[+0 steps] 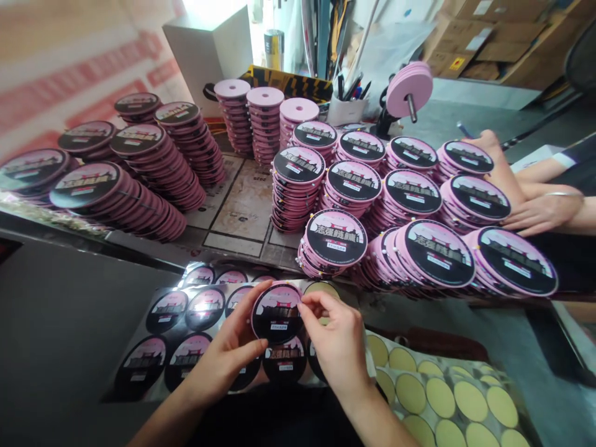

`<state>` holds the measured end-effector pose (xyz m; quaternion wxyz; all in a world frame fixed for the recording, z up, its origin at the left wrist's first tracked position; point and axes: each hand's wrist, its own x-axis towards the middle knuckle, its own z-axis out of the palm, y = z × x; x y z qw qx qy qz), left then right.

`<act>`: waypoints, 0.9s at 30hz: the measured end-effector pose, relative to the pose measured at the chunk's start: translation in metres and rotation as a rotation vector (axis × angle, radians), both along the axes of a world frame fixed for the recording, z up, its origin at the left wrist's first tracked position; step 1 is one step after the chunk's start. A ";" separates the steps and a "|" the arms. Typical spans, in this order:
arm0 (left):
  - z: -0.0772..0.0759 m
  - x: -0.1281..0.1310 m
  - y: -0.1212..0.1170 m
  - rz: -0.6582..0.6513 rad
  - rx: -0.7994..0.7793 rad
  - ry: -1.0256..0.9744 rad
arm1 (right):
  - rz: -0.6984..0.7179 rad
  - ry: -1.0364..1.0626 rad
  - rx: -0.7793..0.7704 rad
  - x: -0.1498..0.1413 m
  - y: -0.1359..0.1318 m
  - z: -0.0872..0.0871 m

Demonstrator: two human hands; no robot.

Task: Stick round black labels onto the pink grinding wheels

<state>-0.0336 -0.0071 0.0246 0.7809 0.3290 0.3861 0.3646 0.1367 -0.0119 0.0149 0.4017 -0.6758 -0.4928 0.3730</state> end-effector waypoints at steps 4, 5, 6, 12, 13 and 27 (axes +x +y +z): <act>-0.005 0.000 -0.003 0.081 0.048 0.131 | -0.033 0.026 -0.024 -0.001 0.001 0.001; -0.006 0.001 -0.003 0.097 0.033 0.147 | -0.020 0.152 -0.060 -0.002 0.001 0.001; -0.006 0.002 -0.004 0.108 0.007 0.151 | 0.000 0.286 -0.088 -0.003 0.000 0.002; 0.020 0.017 0.003 0.180 -0.039 0.090 | -0.164 0.587 0.022 -0.008 -0.007 0.026; 0.027 0.021 0.007 0.178 0.009 0.084 | -0.197 0.583 0.045 -0.004 -0.005 0.034; -0.042 0.050 0.070 0.029 0.903 1.046 | -0.374 0.504 0.171 0.028 0.051 0.053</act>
